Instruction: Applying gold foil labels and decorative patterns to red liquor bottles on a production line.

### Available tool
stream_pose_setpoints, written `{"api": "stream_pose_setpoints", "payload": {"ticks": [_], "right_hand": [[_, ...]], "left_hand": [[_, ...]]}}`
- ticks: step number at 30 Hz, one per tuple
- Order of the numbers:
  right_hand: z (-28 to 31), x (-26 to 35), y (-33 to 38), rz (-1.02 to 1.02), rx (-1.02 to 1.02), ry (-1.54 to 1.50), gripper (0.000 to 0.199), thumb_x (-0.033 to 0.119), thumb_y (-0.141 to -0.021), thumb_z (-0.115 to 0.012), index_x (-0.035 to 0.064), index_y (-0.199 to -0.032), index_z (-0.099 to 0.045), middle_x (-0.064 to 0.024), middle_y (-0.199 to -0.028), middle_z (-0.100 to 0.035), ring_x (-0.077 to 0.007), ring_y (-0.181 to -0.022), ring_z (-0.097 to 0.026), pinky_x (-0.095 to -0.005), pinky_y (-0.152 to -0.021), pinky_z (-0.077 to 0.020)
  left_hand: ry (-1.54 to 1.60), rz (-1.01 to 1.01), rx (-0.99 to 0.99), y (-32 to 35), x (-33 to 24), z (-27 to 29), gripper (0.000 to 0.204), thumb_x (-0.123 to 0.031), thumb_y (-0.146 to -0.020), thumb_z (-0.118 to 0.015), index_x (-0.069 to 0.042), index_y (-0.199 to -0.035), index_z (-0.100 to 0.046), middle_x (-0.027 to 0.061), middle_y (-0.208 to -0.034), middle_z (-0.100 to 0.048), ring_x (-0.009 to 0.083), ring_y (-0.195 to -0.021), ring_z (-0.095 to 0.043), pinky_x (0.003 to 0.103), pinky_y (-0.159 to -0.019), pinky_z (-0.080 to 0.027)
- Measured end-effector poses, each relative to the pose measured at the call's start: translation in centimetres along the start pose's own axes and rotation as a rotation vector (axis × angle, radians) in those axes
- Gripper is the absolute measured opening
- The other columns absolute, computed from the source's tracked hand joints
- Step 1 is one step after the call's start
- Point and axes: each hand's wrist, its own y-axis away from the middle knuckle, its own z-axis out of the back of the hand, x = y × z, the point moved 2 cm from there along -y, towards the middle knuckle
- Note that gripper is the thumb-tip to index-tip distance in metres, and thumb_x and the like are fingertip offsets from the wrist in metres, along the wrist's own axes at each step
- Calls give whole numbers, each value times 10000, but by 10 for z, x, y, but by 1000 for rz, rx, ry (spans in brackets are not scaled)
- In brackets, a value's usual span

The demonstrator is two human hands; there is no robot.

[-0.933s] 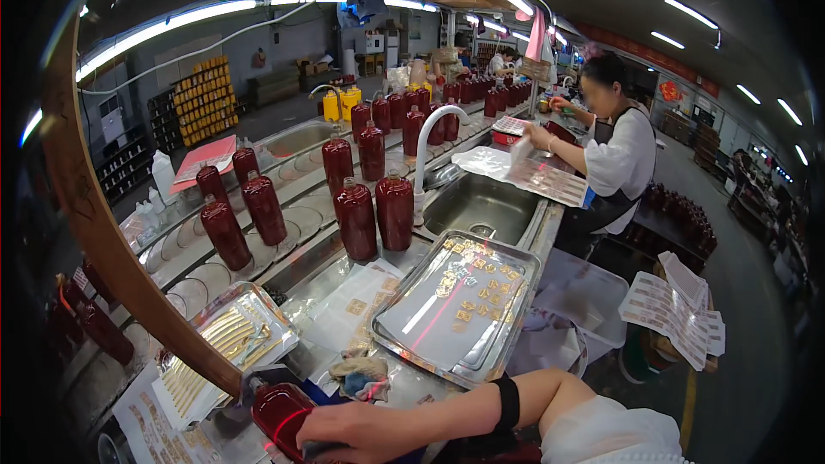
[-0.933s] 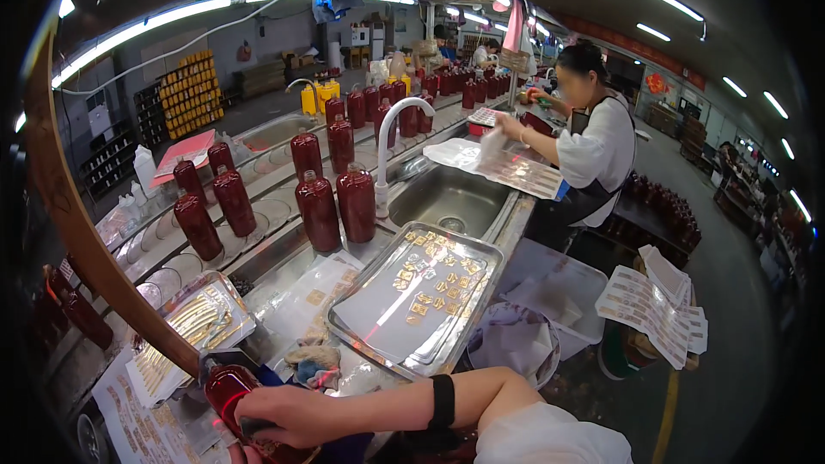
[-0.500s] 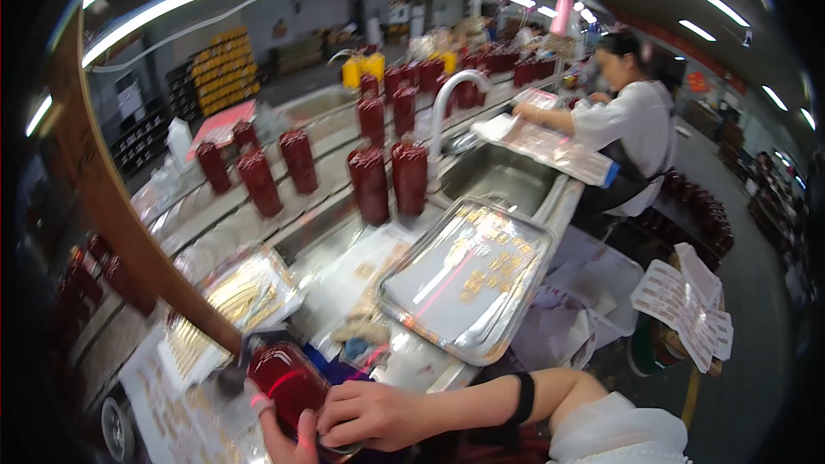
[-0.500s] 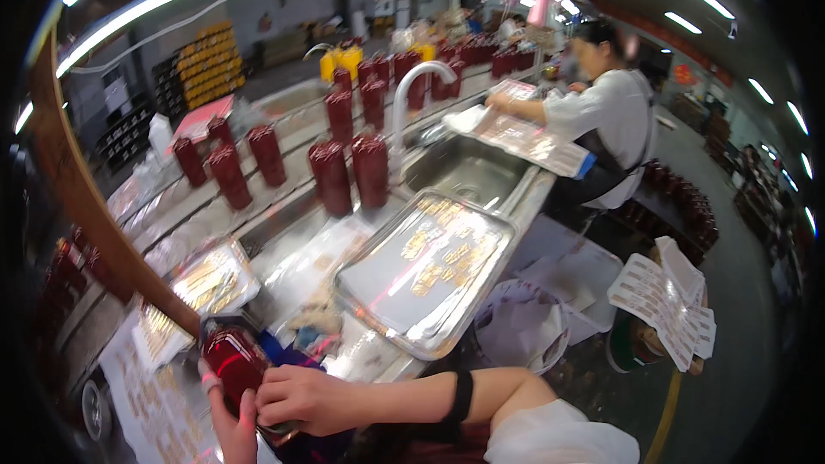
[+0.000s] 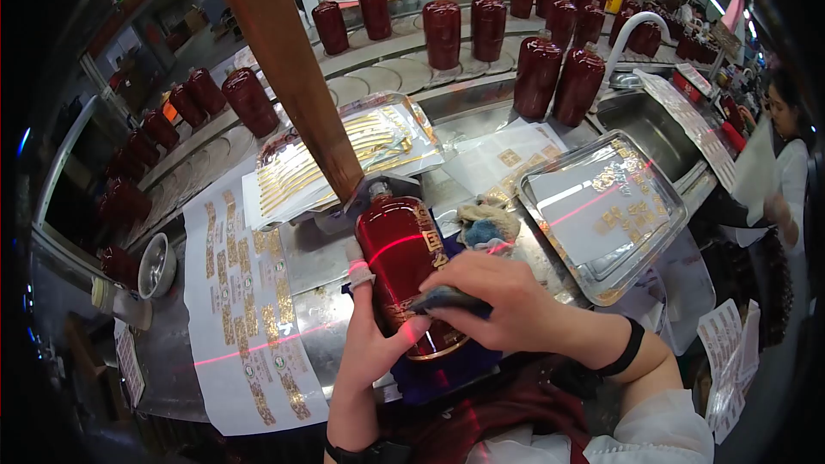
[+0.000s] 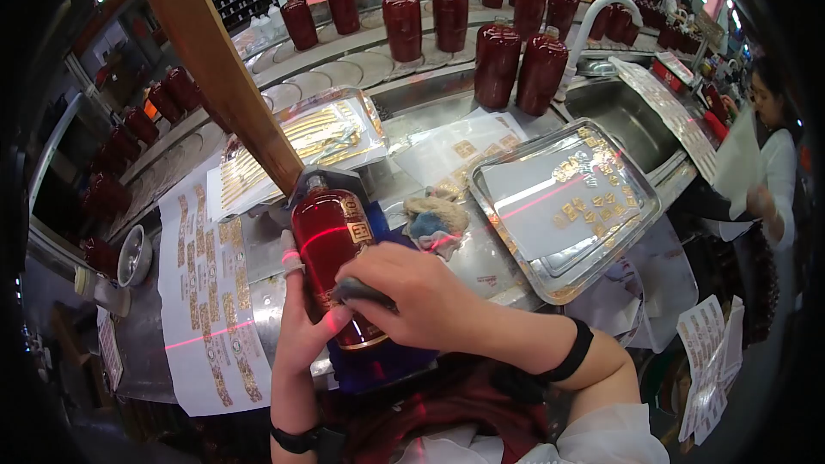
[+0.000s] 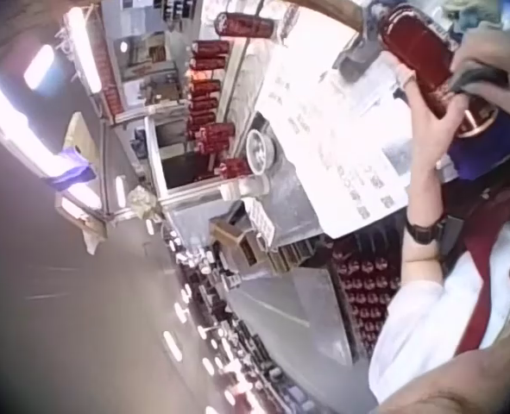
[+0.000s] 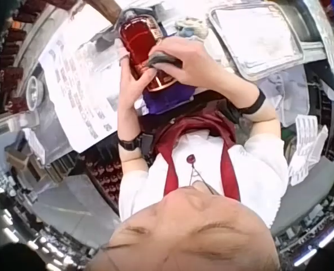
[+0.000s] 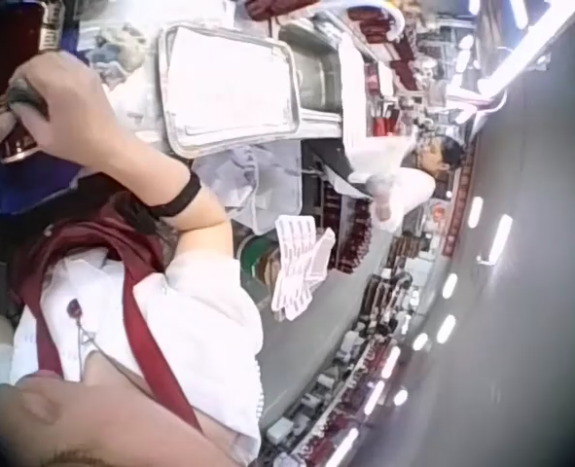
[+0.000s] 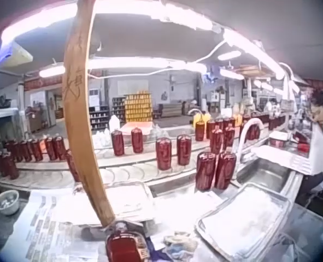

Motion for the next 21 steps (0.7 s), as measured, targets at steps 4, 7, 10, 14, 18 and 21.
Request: {"api": "stream_pose_setpoints", "payload": {"ticks": [4,7,10,14,18,21], "right_hand": [[-6,0,-17,-49,-56,116,284,18,-739,-730,43,-1011,-653,-124,-884,-634,-302,-827,-628,-371,-708,-507],[-9,2,-21,120,131,61,286,13,-739,-727,45,-1012,-652,-119,-880,-637,-298,-814,-625,-372,-705,-505],[-3,-4,-23,97,-19,101,315,-30,-683,-742,45,-982,-675,-95,-883,-651,-281,-785,-622,-356,-681,-503],[-18,8,-9,313,44,210,298,44,-651,-726,66,-946,-687,-65,-896,-645,-244,-776,-617,-339,-660,-487],[-18,25,17,278,83,14,259,75,-685,-721,51,-941,-694,-59,-898,-655,-241,-784,-626,-340,-671,-501],[6,16,24,73,-179,66,361,-20,-593,-750,44,-946,-712,-65,-866,-672,-249,-726,-625,-336,-638,-504]], "left_hand": [[100,20,34,-1,3,0,1073,-203,-782,-776,-2,-1517,-20,132,-1442,-354,231,-1305,-404,359,-1074,-354],[97,-59,52,1,9,7,923,-132,-820,-755,3,-1489,-133,139,-1393,-416,213,-1252,-450,355,-1049,-383],[169,-10,59,2,11,16,798,-235,-924,-648,33,-1488,-152,140,-1444,-378,207,-1324,-371,344,-1090,-315],[27,-44,1,-2,6,16,702,-293,-951,-602,53,-1453,-256,161,-1442,-380,218,-1342,-345,338,-1095,-292],[-199,-101,-99,-3,0,9,641,-282,-915,-657,77,-1367,-379,197,-1410,-397,234,-1314,-370,345,-1100,-282],[-183,-118,-106,-6,-1,6,668,-270,-897,-681,84,-1370,-370,188,-1397,-407,240,-1303,-383,346,-1102,-281]]}}
